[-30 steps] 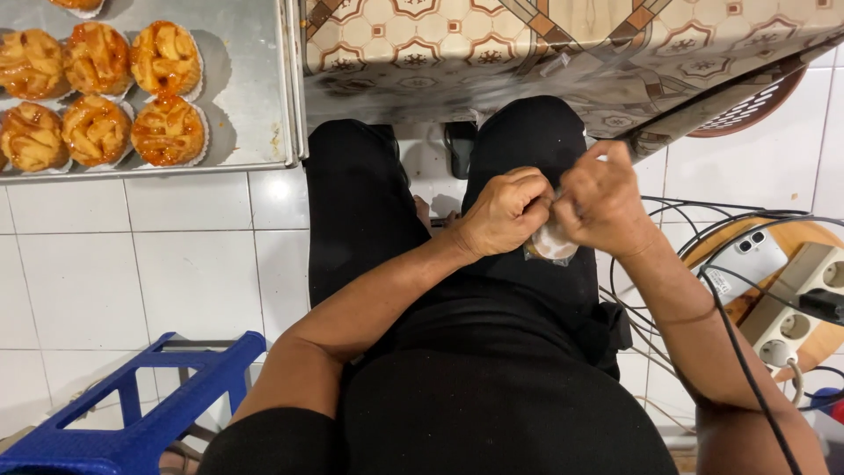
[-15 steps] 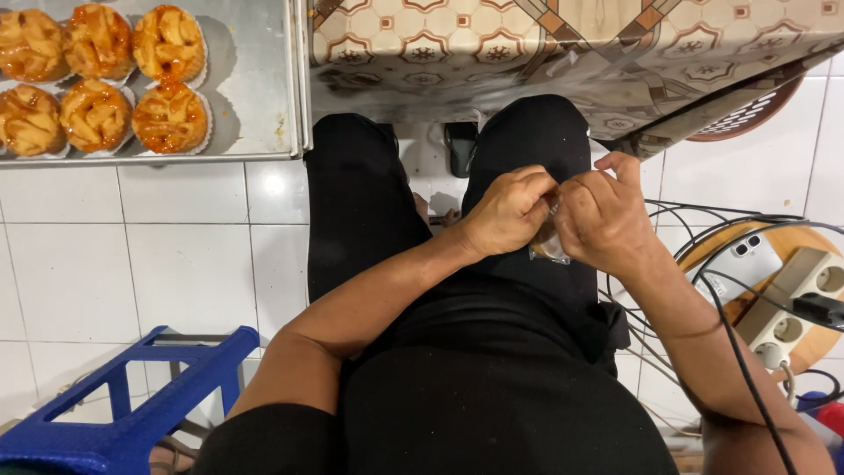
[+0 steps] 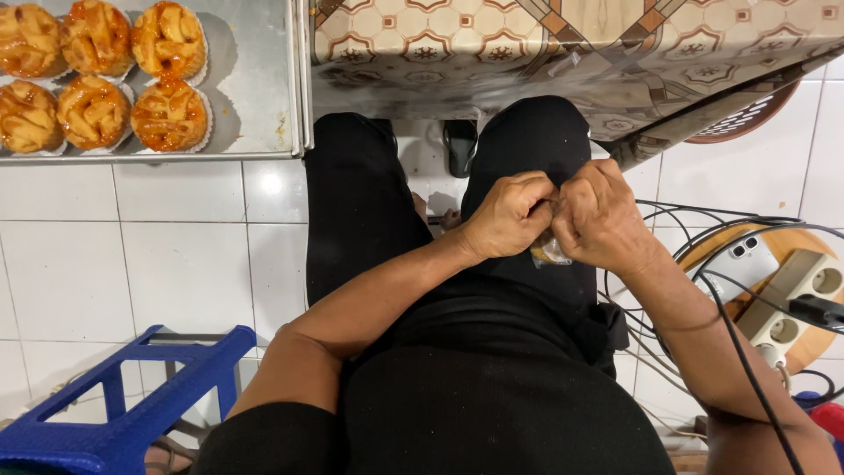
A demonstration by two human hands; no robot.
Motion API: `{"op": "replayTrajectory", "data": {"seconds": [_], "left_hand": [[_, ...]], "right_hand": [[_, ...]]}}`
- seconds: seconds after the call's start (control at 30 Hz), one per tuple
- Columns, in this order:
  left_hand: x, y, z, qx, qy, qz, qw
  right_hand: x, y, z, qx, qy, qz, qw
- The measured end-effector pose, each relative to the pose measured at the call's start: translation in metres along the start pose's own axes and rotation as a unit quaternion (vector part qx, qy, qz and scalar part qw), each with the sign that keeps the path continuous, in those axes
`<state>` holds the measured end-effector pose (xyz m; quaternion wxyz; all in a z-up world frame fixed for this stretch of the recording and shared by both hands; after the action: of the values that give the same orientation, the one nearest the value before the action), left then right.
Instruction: The person picks up small cooked pies from a metal tray, places each pie into a plastic bag, and then folds the bag closed while using a toothpick to secure or adjust the packaging.
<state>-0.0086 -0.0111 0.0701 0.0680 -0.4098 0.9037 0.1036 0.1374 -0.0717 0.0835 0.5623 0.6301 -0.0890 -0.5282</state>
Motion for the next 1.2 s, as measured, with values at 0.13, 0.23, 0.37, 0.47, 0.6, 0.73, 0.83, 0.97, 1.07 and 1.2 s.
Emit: {"op": "replayTrajectory", "data": {"seconds": [0.13,0.23,0.37,0.47,0.6,0.73,0.83,0.97,1.07,1.2], "left_hand": [[0.000,-0.003,0.007,0.010,-0.003,-0.012,1.000],[0.001,-0.001,0.007,0.016,-0.003,-0.021,1.000],[0.004,0.001,0.000,0.028,0.007,-0.029,0.999],[0.006,0.000,-0.002,0.032,0.043,-0.042,0.998],[0.005,0.000,0.005,0.054,0.035,-0.068,0.996],[0.004,0.000,-0.005,0.046,0.024,-0.065,0.997],[0.002,0.001,-0.010,0.037,0.002,-0.059,0.998],[0.000,0.003,-0.016,0.026,-0.015,-0.055,0.998],[-0.001,0.004,-0.016,0.040,-0.008,-0.060,0.997],[0.001,0.000,-0.003,0.063,0.020,-0.090,0.994]], "right_hand": [[0.006,-0.004,-0.004,-0.015,-0.009,0.005,1.000],[0.013,-0.009,-0.014,-0.018,-0.018,0.007,1.000],[0.044,-0.013,-0.048,0.048,-0.026,0.011,0.998],[0.043,0.008,-0.049,0.050,-0.099,-0.010,0.994],[0.021,0.020,-0.019,0.016,-0.057,-0.013,0.998],[-0.018,0.031,0.018,0.042,-0.032,-0.013,0.999],[-0.021,0.028,0.017,0.039,0.002,-0.029,0.999],[-0.012,0.016,0.009,0.014,0.014,-0.034,0.999],[-0.012,0.020,0.005,-0.008,-0.004,-0.043,0.999],[0.002,0.027,-0.002,0.011,-0.049,-0.084,0.995]]}}
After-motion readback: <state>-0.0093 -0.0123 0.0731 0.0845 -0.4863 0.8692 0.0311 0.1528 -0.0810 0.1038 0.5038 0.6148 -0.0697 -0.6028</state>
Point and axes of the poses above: each hand's wrist, its own x-axis away from the middle knuckle, its own y-axis out of the back of the hand, z = x × y, the point moved 3 cm from there along -x, towards the middle knuckle, and after that the axes turned 9 degrees about y, right-handed, at the moved point
